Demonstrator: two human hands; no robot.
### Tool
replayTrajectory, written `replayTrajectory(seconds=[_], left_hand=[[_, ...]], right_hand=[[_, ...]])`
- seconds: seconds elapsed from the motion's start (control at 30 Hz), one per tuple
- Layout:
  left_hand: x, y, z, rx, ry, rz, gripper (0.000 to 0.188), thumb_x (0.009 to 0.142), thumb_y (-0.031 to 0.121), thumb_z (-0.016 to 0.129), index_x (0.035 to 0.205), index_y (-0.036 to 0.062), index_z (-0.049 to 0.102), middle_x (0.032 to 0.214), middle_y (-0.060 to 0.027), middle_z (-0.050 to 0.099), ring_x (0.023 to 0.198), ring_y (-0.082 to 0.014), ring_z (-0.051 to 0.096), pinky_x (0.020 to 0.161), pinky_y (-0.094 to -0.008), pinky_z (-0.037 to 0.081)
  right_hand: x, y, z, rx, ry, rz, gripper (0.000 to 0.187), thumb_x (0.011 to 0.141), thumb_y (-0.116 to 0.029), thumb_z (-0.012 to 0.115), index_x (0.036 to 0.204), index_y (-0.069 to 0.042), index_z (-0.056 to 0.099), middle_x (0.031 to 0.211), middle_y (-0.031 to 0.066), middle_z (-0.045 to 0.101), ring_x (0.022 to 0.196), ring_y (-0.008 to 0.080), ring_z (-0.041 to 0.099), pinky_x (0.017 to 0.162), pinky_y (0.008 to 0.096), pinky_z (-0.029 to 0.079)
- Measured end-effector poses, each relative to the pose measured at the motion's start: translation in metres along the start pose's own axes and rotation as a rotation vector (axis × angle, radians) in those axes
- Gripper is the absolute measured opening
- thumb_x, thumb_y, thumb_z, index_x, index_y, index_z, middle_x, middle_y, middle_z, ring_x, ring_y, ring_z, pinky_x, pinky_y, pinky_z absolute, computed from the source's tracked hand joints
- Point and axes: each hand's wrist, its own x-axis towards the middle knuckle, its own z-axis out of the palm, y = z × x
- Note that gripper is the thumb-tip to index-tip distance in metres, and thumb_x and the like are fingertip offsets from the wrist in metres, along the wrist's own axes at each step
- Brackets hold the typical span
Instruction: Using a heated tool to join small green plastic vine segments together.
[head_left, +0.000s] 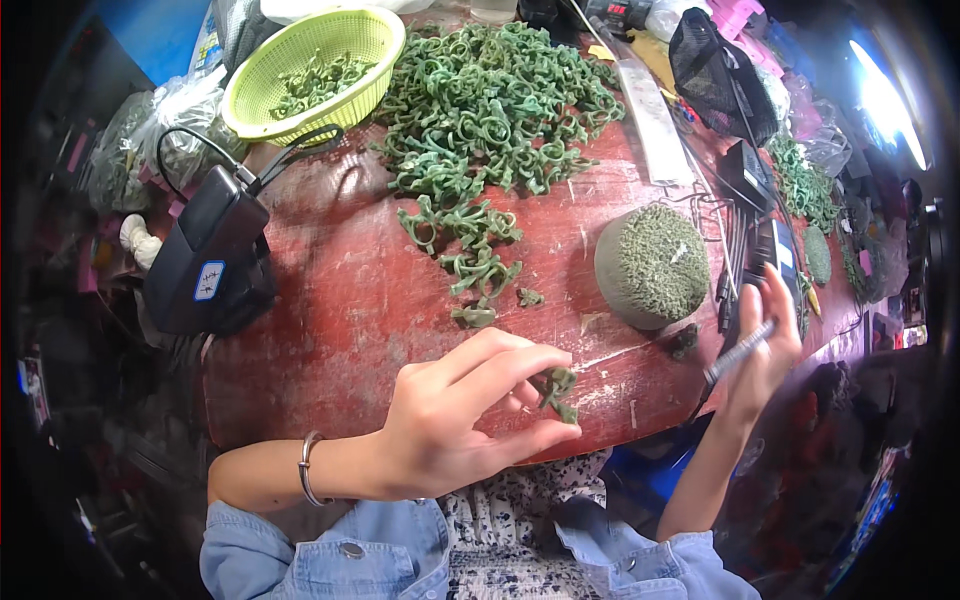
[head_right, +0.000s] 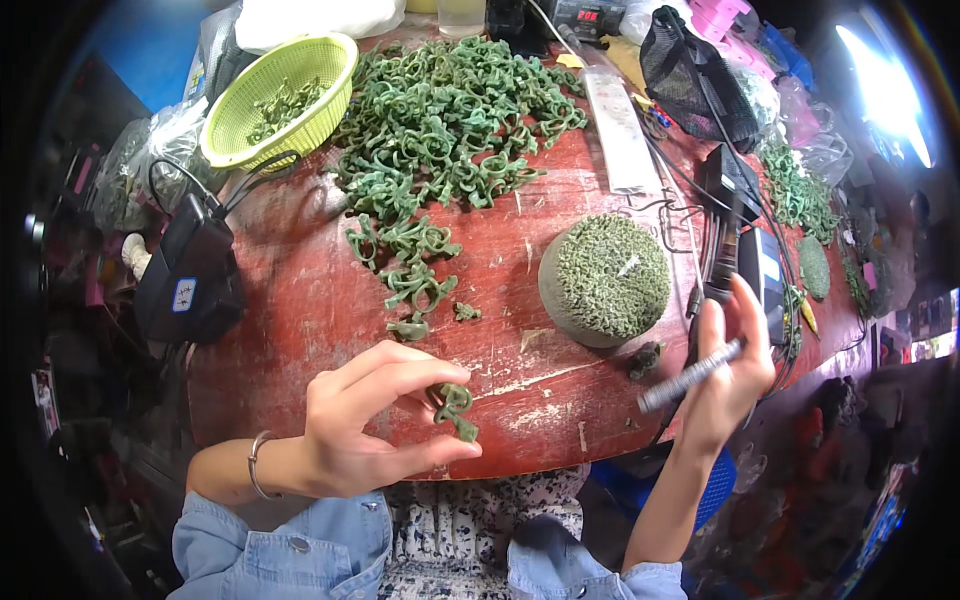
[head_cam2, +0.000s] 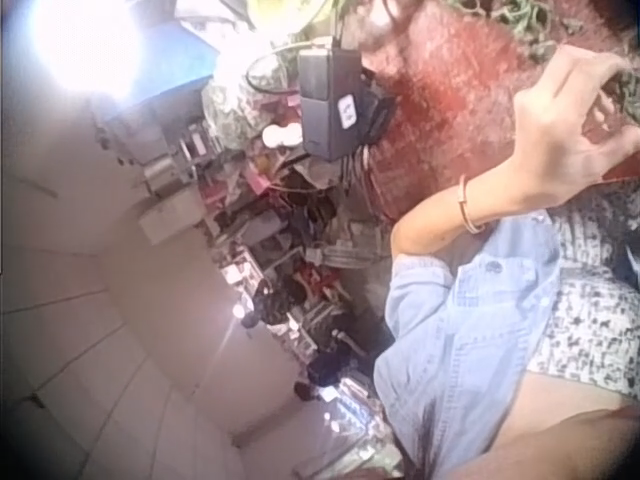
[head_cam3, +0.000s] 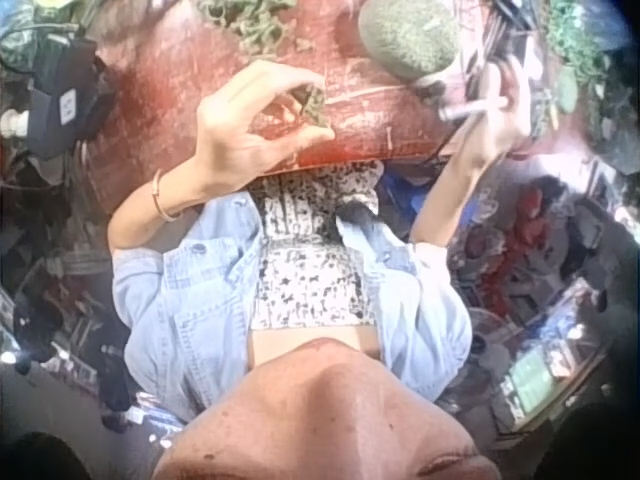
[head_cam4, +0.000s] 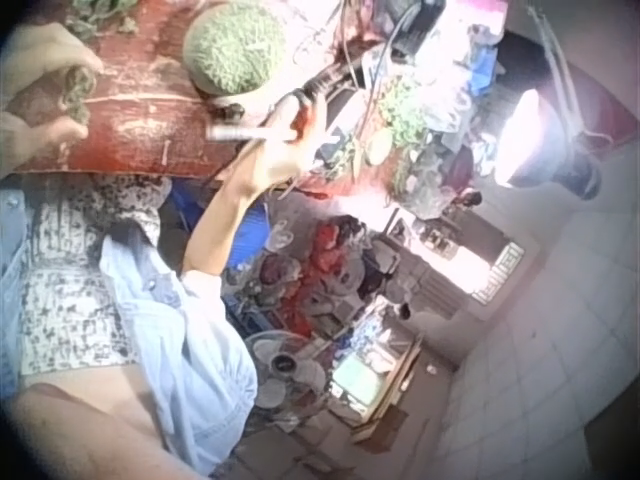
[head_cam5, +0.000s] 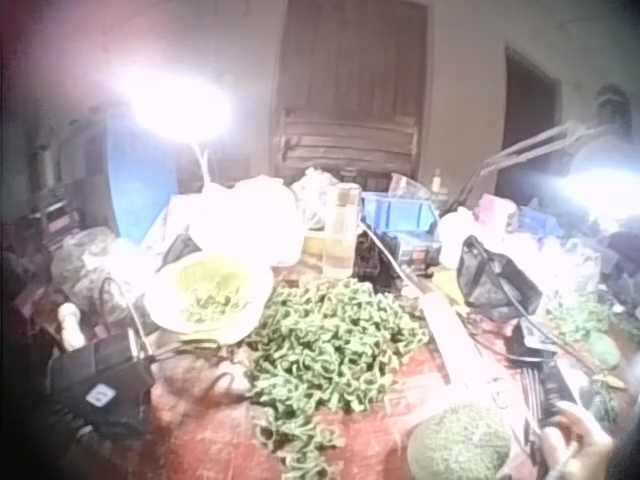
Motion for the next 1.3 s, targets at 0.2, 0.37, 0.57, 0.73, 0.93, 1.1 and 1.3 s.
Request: replayTrajectory(seconds=[0.2, 0.37, 0.57, 0.73, 0.93, 1.1, 1.3], left_hand=[[-0.004, -0.009, 0.001, -0.013, 0.023, -0.089, 0.041, 0.064, 0.011, 0.081, 0.101, 0.0032, 0.063, 0.092, -0.0074, 0.062, 0.073, -0.0115, 0.061, 0.06, -0.0222, 0.054], [-0.004, -0.016, 0.002, -0.045, 0.057, -0.131, 0.042, 0.064, 0.009, 0.081, 0.101, 0.0036, 0.062, 0.092, -0.0071, 0.062, 0.074, -0.0119, 0.062, 0.061, -0.0222, 0.054], [-0.005, -0.022, 0.003, -0.095, 0.042, -0.203, 0.04, 0.065, 0.005, 0.08, 0.099, 0.0026, 0.06, 0.094, -0.0071, 0.061, 0.077, -0.0104, 0.062, 0.061, -0.0218, 0.054], [-0.006, -0.027, 0.007, -0.344, -0.025, -0.451, 0.038, 0.068, 0.003, 0.078, 0.1, 0.0018, 0.057, 0.095, -0.0046, 0.061, 0.077, -0.0072, 0.062, 0.061, -0.0204, 0.054], [-0.006, -0.032, 0.011, -0.377, -0.063, -0.515, 0.039, 0.069, 0.003, 0.077, 0.099, 0.0014, 0.053, 0.094, -0.0055, 0.061, 0.076, -0.0086, 0.063, 0.061, -0.0213, 0.054], [-0.005, -0.03, 0.011, -0.367, -0.068, -0.549, 0.039, 0.069, 0.004, 0.077, 0.098, 0.0007, 0.051, 0.094, -0.0064, 0.061, 0.076, -0.0099, 0.064, 0.062, -0.0225, 0.055], [-0.005, -0.033, 0.013, -0.346, -0.069, -0.498, 0.039, 0.07, 0.004, 0.077, 0.098, 0.0001, 0.051, 0.094, -0.0066, 0.06, 0.076, -0.0102, 0.064, 0.061, -0.0228, 0.056]], right_hand=[[-0.061, -0.035, -0.002, 0.157, -0.283, 0.088, 0.025, 0.088, -0.01, 0.057, 0.105, 0.008, 0.052, 0.061, 0.0081, 0.054, 0.046, 0.009, 0.049, 0.038, 0.0205, 0.035], [-0.116, -0.014, -0.018, -0.035, -0.503, 0.198, 0.02, 0.081, -0.009, 0.065, 0.088, 0.005, 0.052, 0.065, 0.0084, 0.056, 0.05, 0.0121, 0.053, 0.046, 0.0235, 0.039], [-0.137, -0.008, -0.02, -0.052, -0.552, 0.051, 0.033, 0.079, -0.026, 0.069, 0.081, 0.002, 0.052, 0.066, 0.0109, 0.058, 0.053, 0.0198, 0.055, 0.049, 0.028, 0.043], [-0.133, -0.013, -0.021, -0.168, -0.659, -0.023, 0.032, 0.078, -0.028, 0.069, 0.082, 0.0, 0.054, 0.065, 0.0095, 0.058, 0.051, 0.0215, 0.057, 0.047, 0.0282, 0.044], [-0.126, -0.019, -0.027, -0.29, -0.74, -0.02, 0.033, 0.078, -0.031, 0.069, 0.081, 0.0, 0.057, 0.062, 0.0082, 0.055, 0.05, 0.0237, 0.057, 0.047, 0.0299, 0.044], [-0.122, -0.021, -0.028, -0.346, -0.793, -0.03, 0.032, 0.077, -0.03, 0.069, 0.082, 0.0, 0.059, 0.061, 0.0078, 0.054, 0.049, 0.0243, 0.055, 0.046, 0.0307, 0.043], [-0.12, -0.025, -0.024, -0.378, -0.802, -0.05, 0.032, 0.078, -0.029, 0.068, 0.081, 0.001, 0.058, 0.06, 0.0086, 0.053, 0.05, 0.0248, 0.055, 0.046, 0.0307, 0.043]])
